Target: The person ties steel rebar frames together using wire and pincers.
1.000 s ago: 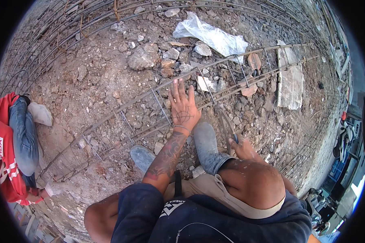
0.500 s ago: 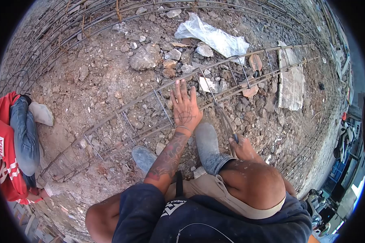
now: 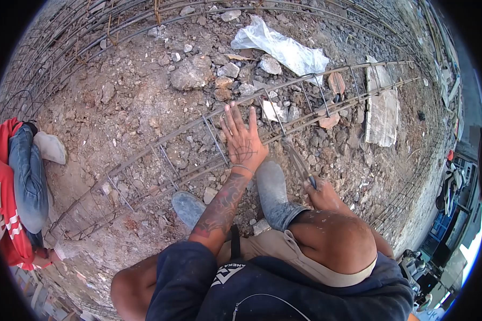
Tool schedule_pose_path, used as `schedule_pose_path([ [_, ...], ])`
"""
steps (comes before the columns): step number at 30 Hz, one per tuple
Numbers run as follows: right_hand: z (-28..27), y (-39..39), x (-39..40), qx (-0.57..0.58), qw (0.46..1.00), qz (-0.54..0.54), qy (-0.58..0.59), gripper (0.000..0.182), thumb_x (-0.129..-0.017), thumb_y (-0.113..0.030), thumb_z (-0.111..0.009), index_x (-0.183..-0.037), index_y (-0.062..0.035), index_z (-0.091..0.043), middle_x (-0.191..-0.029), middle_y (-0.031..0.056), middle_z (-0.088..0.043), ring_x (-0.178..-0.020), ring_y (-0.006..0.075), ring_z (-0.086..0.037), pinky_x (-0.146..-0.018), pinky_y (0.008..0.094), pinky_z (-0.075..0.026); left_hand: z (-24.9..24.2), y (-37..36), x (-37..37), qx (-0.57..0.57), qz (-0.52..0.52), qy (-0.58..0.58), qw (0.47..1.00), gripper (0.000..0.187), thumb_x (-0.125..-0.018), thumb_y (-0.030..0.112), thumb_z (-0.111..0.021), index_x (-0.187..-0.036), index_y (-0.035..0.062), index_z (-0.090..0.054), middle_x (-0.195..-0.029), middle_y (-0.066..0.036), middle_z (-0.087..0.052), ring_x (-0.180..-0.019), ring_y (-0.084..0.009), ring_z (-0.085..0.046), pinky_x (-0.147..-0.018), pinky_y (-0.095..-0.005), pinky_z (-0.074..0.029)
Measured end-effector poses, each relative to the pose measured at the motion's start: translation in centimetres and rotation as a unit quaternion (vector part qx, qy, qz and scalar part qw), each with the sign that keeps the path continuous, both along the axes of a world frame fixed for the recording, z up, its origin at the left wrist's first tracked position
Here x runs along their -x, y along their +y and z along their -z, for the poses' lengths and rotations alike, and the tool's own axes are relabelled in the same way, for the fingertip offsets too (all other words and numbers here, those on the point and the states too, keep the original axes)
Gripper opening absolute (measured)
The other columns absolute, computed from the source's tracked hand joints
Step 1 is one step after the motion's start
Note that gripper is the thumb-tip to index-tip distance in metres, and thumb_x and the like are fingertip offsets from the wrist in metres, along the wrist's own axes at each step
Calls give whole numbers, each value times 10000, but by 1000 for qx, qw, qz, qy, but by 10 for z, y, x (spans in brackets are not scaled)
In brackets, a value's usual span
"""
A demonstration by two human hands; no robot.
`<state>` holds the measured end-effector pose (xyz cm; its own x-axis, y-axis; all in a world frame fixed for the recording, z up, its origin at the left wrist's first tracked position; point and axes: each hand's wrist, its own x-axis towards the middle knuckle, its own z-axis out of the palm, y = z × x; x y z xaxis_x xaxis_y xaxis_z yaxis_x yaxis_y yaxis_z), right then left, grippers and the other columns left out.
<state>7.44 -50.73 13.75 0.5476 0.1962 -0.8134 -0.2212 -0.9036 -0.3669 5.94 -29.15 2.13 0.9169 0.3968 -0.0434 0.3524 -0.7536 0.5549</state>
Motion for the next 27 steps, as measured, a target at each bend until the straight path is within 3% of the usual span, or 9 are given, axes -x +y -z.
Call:
schedule_pose_path([
  [5,22,-25,-3,8,998,-48,-39,373,-944,-325,-498,-915,39,-576,-701,205,-614,-632,338,-621,-611,416,-479,-2,2,-1,14,0,33,999,823,-670,194,-658,-1417,70,-335,-1511,-283,3,-1405,-441,59,-1116,-576,-14],
  [8,22,-26,-16,94,982,-143,-80,478,-933,-410,-514,-785,40,-577,-640,185,-604,-594,334,-610,-568,416,-473,5,1,1,-48,1,37,998,959,-598,325,-786,-1415,96,-340,-1509,-269,-17,-1406,-428,47,-1127,-564,-34],
  [10,7,-12,-43,190,967,-170,-8,571,-901,-498,-538,-743,49,-574,-573,169,-574,-570,327,-609,-548,433,-466,6,1,0,-43,2,33,999,941,-608,342,-778,-1408,94,-349,-1508,-268,-31,-1406,-427,36,-1126,-567,-39],
  [13,-3,-15,-85,133,953,-266,51,620,-868,-551,-561,-746,56,-576,-536,145,-556,-534,272,-606,-495,411,-469,4,3,0,-24,7,34,999,916,-623,357,-767,-1401,94,-361,-1506,-267,-45,-1406,-427,17,-1126,-567,-47],
  [14,-13,-9,-95,130,963,-205,118,583,-851,-547,-593,-696,14,-562,-531,87,-543,-504,179,-577,-446,342,-466,2,4,0,-33,10,39,999,870,-635,361,-755,-1380,88,-396,-1506,-264,-53,-1406,-428,5,-1125,-566,-51],
  [18,8,-35,-93,-26,937,11,347,483,-857,-496,-621,-645,-90,-470,-560,-9,-472,-469,93,-473,-403,266,-409,4,4,-3,-36,4,23,999,848,-631,375,-758,-1358,85,-431,-1508,-256,-62,-1406,-428,-6,-1123,-565,-62],
  [19,17,-42,-84,-30,935,6,352,483,-857,-496,-621,-645,-90,-470,-560,-9,-472,-469,93,-473,-403,266,-409,3,2,-4,-44,-1,27,999,838,-619,388,-766,-1337,88,-455,-1510,-252,-66,-1406,-427,-11,-1121,-564,-77],
  [21,39,-53,-57,-194,833,198,478,446,-870,-463,-619,-676,-99,-450,-589,-24,-426,-476,80,-411,-397,252,-350,3,-2,-5,-58,0,42,997,828,-607,400,-774,-1316,90,-479,-1511,-248,-69,-1406,-426,-16,-1119,-562,-91],
  [27,106,-72,-5,-348,746,240,515,383,-894,-406,-602,-703,-126,-424,-612,-41,-379,-501,81,-373,-444,252,-337,1,-12,-12,-95,-16,50,994,783,-556,381,-805,-1245,131,-531,-1510,-232,-91,-1405,-423,-29,-1101,-569,-160],
])
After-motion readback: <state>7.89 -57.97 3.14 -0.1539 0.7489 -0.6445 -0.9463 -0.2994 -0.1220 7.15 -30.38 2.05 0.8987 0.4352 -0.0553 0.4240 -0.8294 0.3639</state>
